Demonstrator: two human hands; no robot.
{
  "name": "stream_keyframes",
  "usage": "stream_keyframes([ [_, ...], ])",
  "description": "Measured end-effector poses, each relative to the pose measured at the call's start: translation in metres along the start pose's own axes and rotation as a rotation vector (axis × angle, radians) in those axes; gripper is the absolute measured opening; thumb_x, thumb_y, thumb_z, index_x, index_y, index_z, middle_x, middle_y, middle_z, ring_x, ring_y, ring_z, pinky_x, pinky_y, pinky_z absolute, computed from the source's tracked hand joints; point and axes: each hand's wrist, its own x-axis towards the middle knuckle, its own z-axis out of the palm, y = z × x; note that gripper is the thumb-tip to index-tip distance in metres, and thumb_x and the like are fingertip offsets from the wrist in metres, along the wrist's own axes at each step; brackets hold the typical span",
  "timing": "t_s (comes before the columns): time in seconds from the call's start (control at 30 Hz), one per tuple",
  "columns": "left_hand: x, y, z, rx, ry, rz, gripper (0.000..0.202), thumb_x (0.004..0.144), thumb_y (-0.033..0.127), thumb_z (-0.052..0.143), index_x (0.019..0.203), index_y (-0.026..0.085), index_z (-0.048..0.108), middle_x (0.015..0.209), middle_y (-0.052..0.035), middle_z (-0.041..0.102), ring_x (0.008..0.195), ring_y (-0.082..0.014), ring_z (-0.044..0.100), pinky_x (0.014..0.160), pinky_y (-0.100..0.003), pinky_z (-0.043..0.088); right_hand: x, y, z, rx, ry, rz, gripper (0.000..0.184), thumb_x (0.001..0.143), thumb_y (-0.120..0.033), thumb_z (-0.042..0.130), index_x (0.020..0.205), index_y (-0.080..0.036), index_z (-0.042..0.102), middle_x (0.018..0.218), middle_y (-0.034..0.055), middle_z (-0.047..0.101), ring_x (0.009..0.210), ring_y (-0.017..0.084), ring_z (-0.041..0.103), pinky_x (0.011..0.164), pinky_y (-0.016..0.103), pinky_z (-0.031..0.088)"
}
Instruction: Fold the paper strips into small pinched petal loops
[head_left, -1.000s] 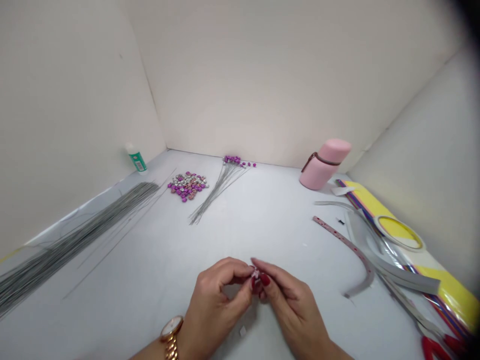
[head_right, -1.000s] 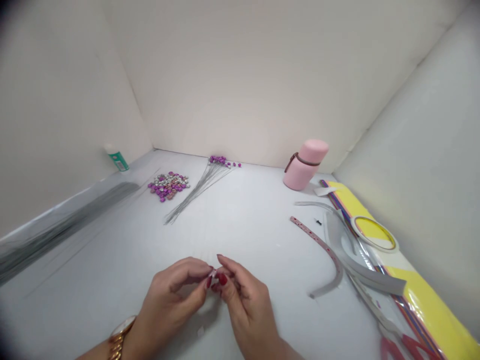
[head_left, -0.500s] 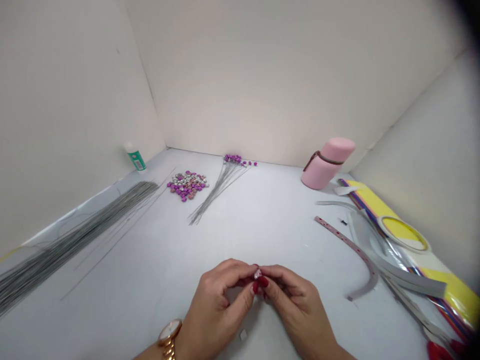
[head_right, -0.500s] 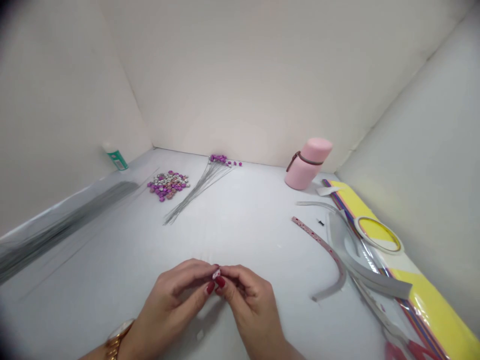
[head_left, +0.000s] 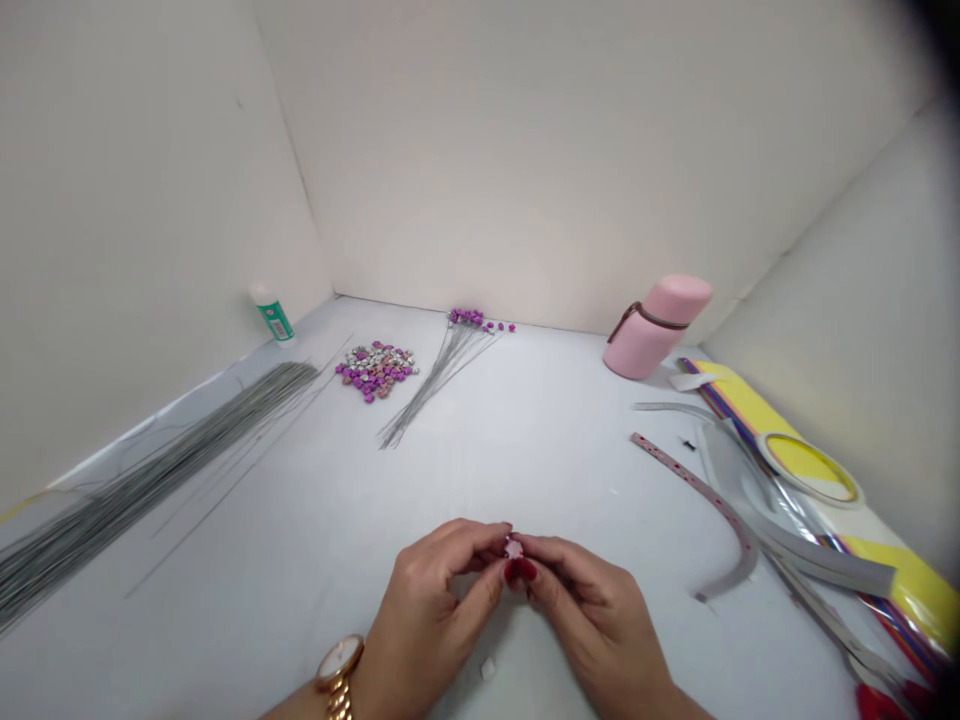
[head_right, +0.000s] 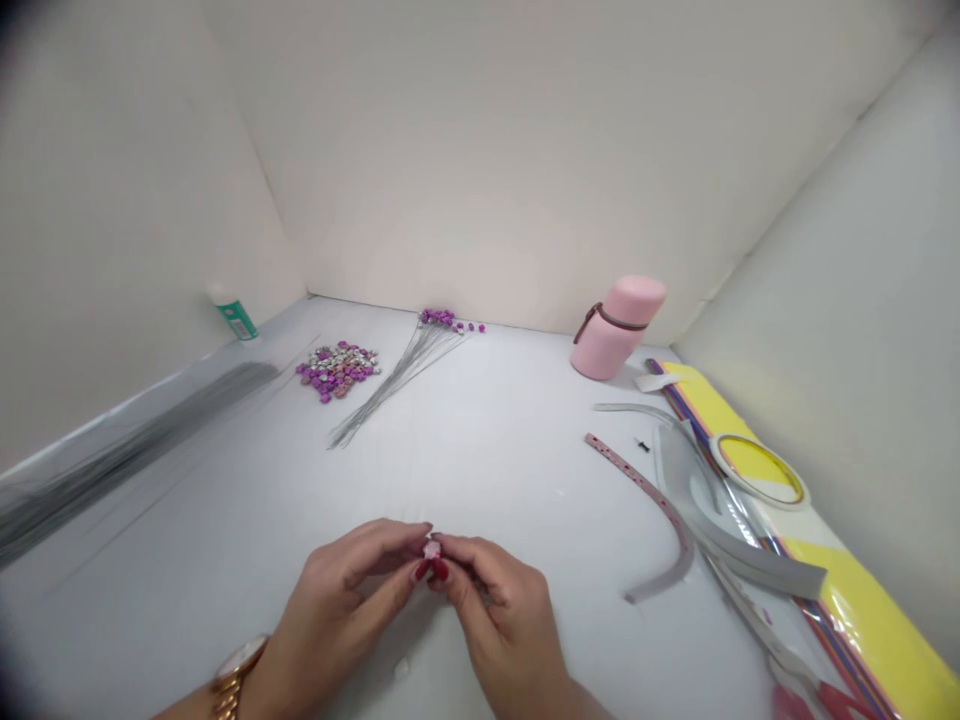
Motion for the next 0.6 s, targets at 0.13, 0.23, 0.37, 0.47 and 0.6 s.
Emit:
stream_keyframes([
  [0.13, 0.0015, 0.0012, 0.0002, 0.051, -0.015, 0.005, 0.017, 0.081, 0.011, 0.051, 0.089, 0.019, 0.064, 0.08, -0.0029, 0.068, 0.073, -0.0134, 0.062, 0.066, -0.022, 0.049, -0.0016, 0.0015, 0.0005, 0.009, 0.004, 0.037, 0.021, 0.082, -0.023, 0.051, 0.099, -0.021, 0.064, 0.082, 0.005, 0.07, 0.067, 0.016, 0.065, 0.062, 0.024, 0.054],
  [0.23, 0.0018, 0.0011, 0.0001, 0.082, -0.017, 0.02, 0.016, 0.081, 0.012, 0.051, 0.088, 0.019, 0.064, 0.078, -0.0024, 0.068, 0.07, -0.0129, 0.062, 0.064, -0.022, 0.048, -0.0012, 0.0005, -0.0005, -0.043, 0.0, 0.012, 0.019, 0.082, -0.023, 0.052, 0.096, -0.02, 0.064, 0.086, 0.005, 0.07, 0.07, 0.016, 0.066, 0.064, 0.023, 0.054],
  [0.37, 0.0006, -0.0006, -0.0003, 0.115, -0.008, 0.057, 0.016, 0.081, 0.013, 0.052, 0.09, 0.019, 0.063, 0.08, -0.003, 0.068, 0.071, -0.0133, 0.062, 0.065, -0.023, 0.048, 0.0003, -0.0004, -0.0026, -0.185, 0.013, -0.082, 0.019, 0.081, -0.021, 0.052, 0.096, -0.021, 0.064, 0.09, 0.0052, 0.07, 0.079, 0.018, 0.066, 0.071, 0.024, 0.053],
  [0.47, -0.0003, -0.0018, -0.0006, 0.15, -0.006, 0.096, 0.014, 0.08, 0.013, 0.052, 0.088, 0.018, 0.062, 0.077, -0.0035, 0.068, 0.068, -0.0139, 0.062, 0.063, -0.023, 0.048, 0.0005, 0.0002, -0.0034, -0.261, 0.011, -0.147, 0.02, 0.081, -0.019, 0.05, 0.097, -0.021, 0.063, 0.091, 0.0052, 0.07, 0.08, 0.018, 0.066, 0.071, 0.024, 0.053],
  [0.6, -0.0006, -0.0033, 0.0008, 0.208, 0.02, 0.134, 0.011, 0.077, 0.011, 0.054, 0.082, 0.017, 0.062, 0.071, -0.0032, 0.068, 0.063, -0.0136, 0.062, 0.06, -0.023, 0.048, 0.0, 0.0004, -0.003, -0.293, -0.005, -0.183, 0.02, 0.082, -0.018, 0.049, 0.096, -0.019, 0.062, 0.09, 0.0064, 0.07, 0.078, 0.018, 0.066, 0.069, 0.022, 0.053],
])
